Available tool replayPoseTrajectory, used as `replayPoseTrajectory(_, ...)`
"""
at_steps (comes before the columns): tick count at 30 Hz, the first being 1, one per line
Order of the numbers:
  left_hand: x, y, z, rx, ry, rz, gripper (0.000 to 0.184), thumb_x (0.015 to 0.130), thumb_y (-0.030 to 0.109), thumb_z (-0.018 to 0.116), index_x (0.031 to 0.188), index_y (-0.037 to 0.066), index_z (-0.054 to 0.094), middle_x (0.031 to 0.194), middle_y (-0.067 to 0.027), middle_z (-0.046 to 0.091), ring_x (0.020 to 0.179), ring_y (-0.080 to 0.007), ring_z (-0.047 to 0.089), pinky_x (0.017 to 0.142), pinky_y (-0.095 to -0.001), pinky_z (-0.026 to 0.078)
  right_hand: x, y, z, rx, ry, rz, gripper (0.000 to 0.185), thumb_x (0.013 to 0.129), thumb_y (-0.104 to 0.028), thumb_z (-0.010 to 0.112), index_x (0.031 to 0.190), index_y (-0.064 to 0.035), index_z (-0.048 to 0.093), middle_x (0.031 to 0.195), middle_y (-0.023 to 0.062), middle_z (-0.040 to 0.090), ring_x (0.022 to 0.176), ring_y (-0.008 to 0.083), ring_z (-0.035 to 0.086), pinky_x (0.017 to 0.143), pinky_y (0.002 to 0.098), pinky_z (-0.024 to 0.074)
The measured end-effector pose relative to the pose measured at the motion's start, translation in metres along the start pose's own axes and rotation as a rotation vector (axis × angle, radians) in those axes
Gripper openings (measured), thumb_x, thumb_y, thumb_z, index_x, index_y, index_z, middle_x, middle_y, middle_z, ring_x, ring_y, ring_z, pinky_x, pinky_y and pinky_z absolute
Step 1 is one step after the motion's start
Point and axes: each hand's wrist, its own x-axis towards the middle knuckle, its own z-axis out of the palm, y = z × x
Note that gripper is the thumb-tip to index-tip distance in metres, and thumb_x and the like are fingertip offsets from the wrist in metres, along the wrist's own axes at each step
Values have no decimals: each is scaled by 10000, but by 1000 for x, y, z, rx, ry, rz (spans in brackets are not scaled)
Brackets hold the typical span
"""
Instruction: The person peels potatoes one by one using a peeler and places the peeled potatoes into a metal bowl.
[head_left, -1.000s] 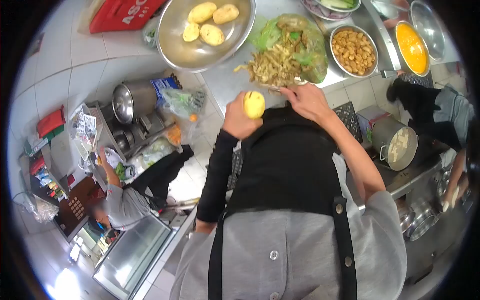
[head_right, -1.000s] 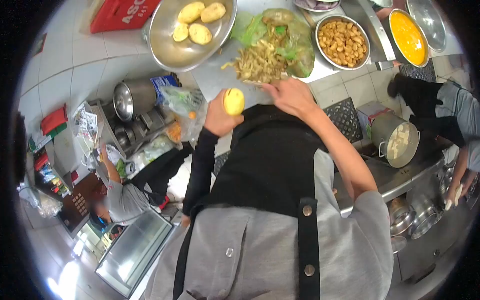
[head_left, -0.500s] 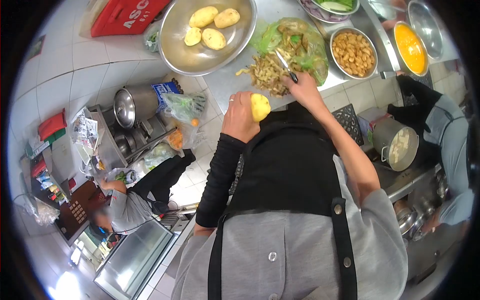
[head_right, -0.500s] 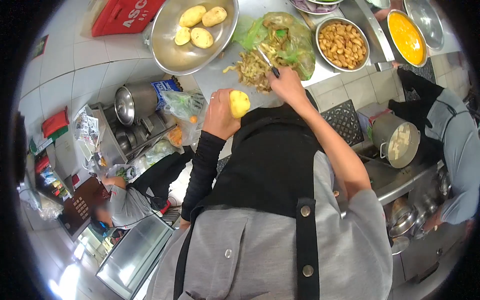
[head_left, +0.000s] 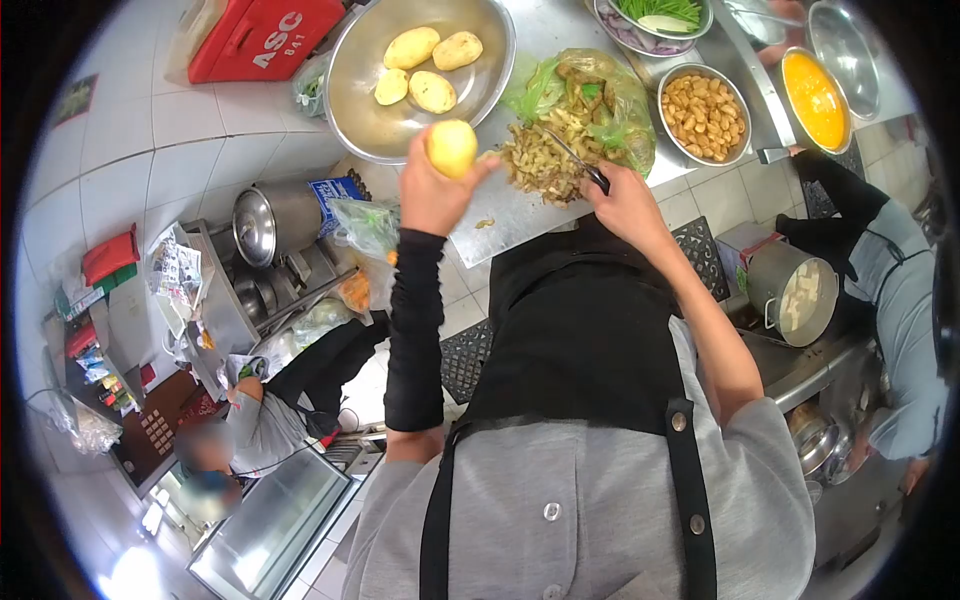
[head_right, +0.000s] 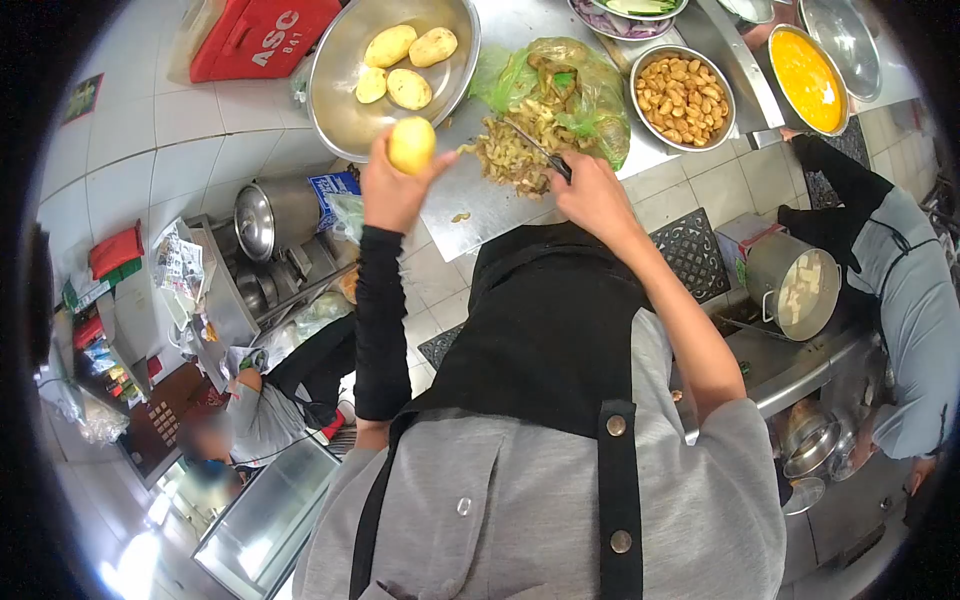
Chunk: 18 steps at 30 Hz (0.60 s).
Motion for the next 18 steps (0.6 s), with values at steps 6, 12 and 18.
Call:
replayPoseTrajectory(6,15,38,-17,360,41,333,723,849,295,880,1390,-72,570,1302,-309,656,1192,-437,662,1043,-512,513,-12,22,-4,-23,-30,89,286,963,-223,681,1005,58,711,840,326,696,891,535,685,812,575,527)
replayPoseTrajectory(12,-8,100,53,79,-506,205,443,942,212,769,1301,-32,677,1266,-276,702,1190,-452,667,1050,-484,525,-22,27,1,-23,27,52,280,980,-223,679,1037,49,704,816,306,684,830,493,688,753,548,506)
replayPoseTrajectory(18,45,38,115,27,-281,286,243,976,52,652,1195,-5,740,1163,-220,761,1081,-400,731,966,-451,577,-37,43,-19,-139,116,226,304,971,-231,662,1040,61,709,887,336,710,943,531,700,849,573,539)
